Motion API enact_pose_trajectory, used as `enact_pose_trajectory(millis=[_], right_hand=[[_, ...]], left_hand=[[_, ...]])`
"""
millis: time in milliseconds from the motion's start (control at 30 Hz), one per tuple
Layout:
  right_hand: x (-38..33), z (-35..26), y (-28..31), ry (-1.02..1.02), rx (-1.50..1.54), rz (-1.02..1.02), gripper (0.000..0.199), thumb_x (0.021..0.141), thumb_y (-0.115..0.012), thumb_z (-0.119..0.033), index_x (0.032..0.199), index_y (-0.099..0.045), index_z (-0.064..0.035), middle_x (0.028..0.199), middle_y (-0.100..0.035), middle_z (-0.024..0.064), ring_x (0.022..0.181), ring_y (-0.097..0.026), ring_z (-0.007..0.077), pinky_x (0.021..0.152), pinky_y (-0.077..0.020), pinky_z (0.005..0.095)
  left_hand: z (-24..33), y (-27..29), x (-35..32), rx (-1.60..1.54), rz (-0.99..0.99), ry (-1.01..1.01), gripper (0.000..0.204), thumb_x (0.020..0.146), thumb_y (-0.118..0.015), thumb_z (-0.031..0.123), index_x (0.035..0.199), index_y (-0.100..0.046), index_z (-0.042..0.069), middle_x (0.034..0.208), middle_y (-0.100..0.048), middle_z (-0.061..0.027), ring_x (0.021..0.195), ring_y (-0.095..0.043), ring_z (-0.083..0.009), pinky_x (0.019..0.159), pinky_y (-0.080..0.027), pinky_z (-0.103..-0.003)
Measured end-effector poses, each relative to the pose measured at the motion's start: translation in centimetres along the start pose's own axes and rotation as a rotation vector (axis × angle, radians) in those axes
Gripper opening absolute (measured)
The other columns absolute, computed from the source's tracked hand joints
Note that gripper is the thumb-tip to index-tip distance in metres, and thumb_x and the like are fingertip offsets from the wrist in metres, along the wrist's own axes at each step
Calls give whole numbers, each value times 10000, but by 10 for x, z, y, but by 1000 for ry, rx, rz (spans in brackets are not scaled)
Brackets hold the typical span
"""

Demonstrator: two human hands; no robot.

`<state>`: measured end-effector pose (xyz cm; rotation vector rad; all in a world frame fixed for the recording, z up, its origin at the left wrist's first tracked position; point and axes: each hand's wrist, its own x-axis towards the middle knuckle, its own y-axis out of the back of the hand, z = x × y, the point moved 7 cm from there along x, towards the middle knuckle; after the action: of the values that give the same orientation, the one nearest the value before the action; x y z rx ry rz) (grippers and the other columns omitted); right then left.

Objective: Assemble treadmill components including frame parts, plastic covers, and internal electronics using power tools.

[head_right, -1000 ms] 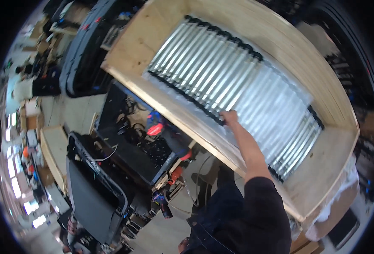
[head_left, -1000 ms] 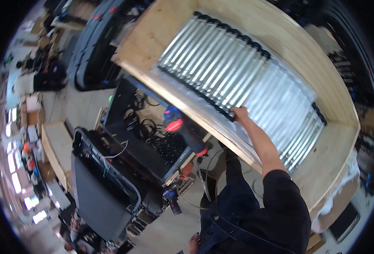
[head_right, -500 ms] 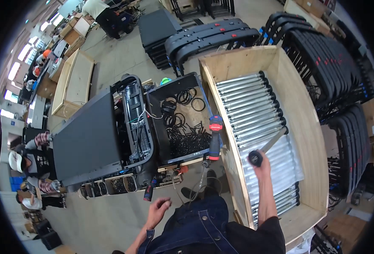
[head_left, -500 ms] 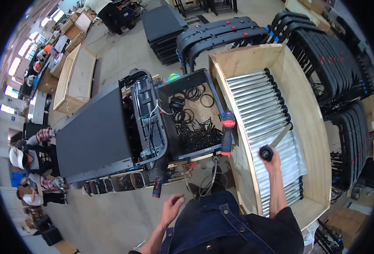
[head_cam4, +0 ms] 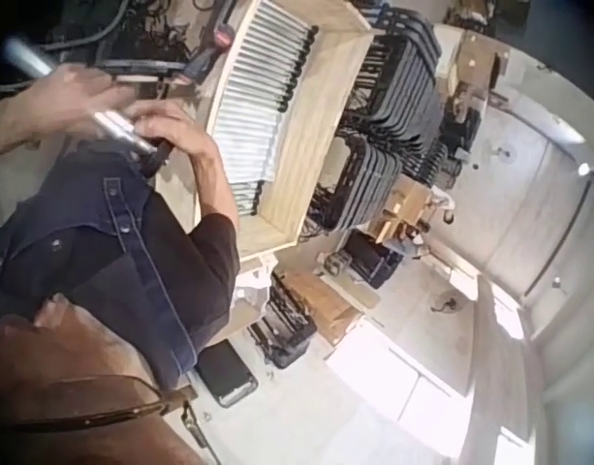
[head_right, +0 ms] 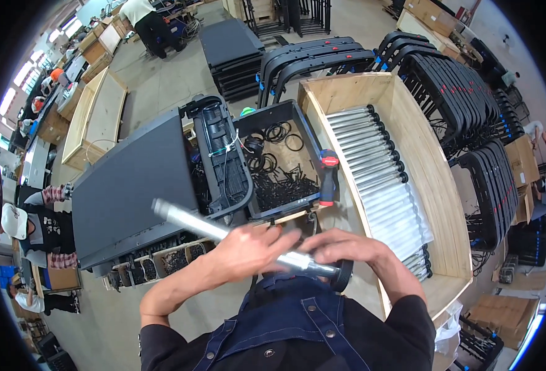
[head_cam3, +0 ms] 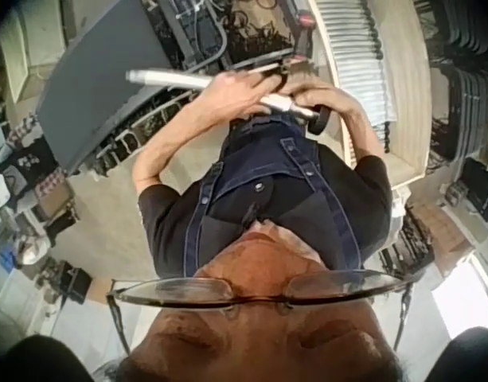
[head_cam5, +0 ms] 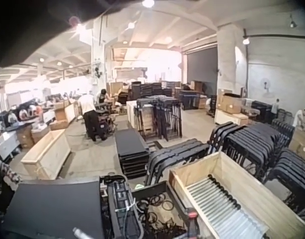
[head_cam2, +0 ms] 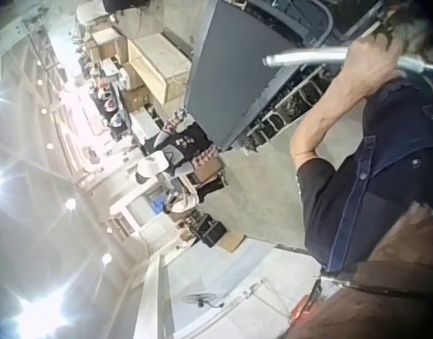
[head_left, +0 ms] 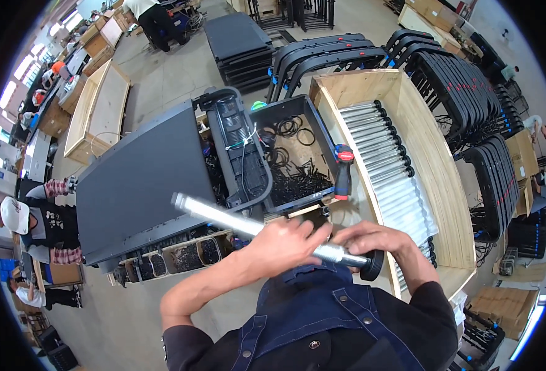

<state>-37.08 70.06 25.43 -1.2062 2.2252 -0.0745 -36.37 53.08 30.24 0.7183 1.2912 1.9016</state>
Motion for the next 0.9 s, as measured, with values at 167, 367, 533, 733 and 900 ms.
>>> enact_pose_trajectory(millis=[167,367,533,733,900], right_hand=[[125,-38,89,152,-46,154,523,906,-718,-330,1251,-614,49,840,-717,118,767,-684,172,710,-562,301],[352,88,350,51,-398,935,435,858,-679,-177,1253,-624,-3,915,-721,130,850,-718,272,805,-578,380],[419,99,394,-318,-907,953,468,883,-677,-215,1288,-536,-28,1331,-581,238,1203,-595,428,985,-504,519],[421,130,417,-305,-1279,973,315,916,-598,-266,1172,-623,-86,1134,-717,207,1089,-686,377,1010,-444,604],[388,125,379,-315,-1176,971,235,926,-584,-208,1115,-659,-91,1000,-743,156,985,-711,349,950,-481,559]], left_hand=[[-46,-2,-46,-817,-201,333,674,999,-601,448,1452,-357,12,975,-688,-216,898,-687,-451,789,-535,-506],[-111,-28,-99,-1637,485,718,440,969,-603,288,1258,-536,-37,806,-643,-177,623,-630,-223,559,-513,-314],[-120,-88,-169,-1649,1176,1247,332,855,-644,206,1004,-557,-77,776,-613,-207,536,-583,-253,489,-464,-366],[-155,-79,-87,-1851,1021,1078,468,916,-640,321,1123,-536,-86,779,-588,-167,548,-561,-227,505,-464,-351],[-172,-105,-60,-1838,865,1076,484,992,-621,381,1236,-509,-21,883,-588,-117,633,-573,-177,571,-482,-307]])
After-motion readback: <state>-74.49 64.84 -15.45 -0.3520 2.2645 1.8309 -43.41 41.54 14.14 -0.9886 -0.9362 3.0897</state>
